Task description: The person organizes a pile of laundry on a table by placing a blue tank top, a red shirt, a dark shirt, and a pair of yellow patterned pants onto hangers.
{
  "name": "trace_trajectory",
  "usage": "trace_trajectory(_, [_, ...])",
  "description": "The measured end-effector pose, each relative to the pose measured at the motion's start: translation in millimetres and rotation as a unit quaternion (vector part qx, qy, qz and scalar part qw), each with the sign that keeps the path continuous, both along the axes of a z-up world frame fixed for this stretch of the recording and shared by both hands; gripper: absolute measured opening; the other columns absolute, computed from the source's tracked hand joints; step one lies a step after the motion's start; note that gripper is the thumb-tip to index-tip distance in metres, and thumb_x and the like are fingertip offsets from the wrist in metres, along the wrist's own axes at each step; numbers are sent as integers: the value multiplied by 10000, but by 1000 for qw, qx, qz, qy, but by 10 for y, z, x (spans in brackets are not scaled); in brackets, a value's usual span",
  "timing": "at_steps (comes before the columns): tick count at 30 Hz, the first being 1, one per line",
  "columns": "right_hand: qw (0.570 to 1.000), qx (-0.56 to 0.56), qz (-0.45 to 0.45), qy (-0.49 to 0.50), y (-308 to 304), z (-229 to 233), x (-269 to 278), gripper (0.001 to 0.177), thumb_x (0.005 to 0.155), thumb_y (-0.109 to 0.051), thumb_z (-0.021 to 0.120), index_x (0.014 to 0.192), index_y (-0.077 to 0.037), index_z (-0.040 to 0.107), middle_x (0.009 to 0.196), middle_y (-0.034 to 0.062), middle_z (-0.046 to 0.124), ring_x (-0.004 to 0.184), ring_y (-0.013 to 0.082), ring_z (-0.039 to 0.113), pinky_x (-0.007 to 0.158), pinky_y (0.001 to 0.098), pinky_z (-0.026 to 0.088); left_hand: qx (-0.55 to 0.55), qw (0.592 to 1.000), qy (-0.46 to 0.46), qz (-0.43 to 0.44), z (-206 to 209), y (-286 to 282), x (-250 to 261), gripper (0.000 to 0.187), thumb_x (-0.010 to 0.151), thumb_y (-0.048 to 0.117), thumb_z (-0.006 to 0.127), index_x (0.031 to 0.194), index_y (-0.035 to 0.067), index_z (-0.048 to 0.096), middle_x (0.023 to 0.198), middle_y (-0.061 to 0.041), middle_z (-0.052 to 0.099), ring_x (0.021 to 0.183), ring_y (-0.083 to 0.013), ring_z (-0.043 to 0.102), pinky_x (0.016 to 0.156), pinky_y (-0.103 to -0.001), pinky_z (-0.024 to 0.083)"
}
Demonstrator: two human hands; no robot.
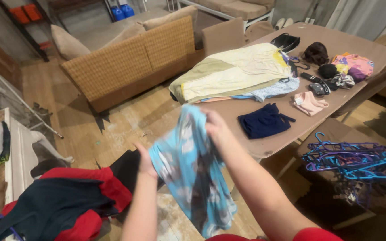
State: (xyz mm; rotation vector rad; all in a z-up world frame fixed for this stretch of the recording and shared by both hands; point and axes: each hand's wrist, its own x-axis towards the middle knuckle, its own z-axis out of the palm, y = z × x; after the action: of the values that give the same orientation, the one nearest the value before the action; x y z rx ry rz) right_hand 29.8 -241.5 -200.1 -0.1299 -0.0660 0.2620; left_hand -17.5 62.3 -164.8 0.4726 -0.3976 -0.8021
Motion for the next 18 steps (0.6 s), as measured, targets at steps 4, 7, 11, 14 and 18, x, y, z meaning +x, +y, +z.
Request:
trace_trajectory(4, [994,-98,-54,-4,74,217,-313,691,780,-548,673,1166,25,660,1098,215,749,1005,382,717,886,544,564,-26,1000,9,-10,237,2,207,986,848,760,441,1437,-31,451,1394,-221,606,1226,-372,635,1017,-507,511])
trace_trajectory(7, [937,-347,38,26,382,238,-477,419,942,-272,757,1294,-55,687,1253,86,730,1149,227,688,1033,441,542,101,990,-76,57,221,-84,512,578,1021,338,548,1492,14,463,1434,-165,600,1277,-312,620,1075,-460,505])
trace_trajectory(11, [937,-346,-34,35,212,498,-421,420,878,-319,759,1185,-40,689,1145,127,753,1049,268,719,935,467,580,239,965,-50,98,142,224,954,449,1046,268,510,1355,-51,579,1332,-189,667,1183,-318,666,1011,-463,537])
trace_trajectory(14, [869,-484,-100,16,174,656,-326,364,889,-239,755,1182,-35,686,1108,118,742,1009,263,710,863,472,589,353,920,-83,146,113,389,1226,426,1043,269,497,1299,-51,615,1283,-179,690,1129,-318,678,952,-470,557])
trace_trajectory(18, [923,-374,-90,-8,252,740,-255,335,939,-222,745,1186,1,711,1109,128,764,1034,239,711,903,400,587,308,940,-1,144,211,459,1294,471,1112,413,470,1288,-5,596,1176,-168,683,989,-315,637,792,-480,537])
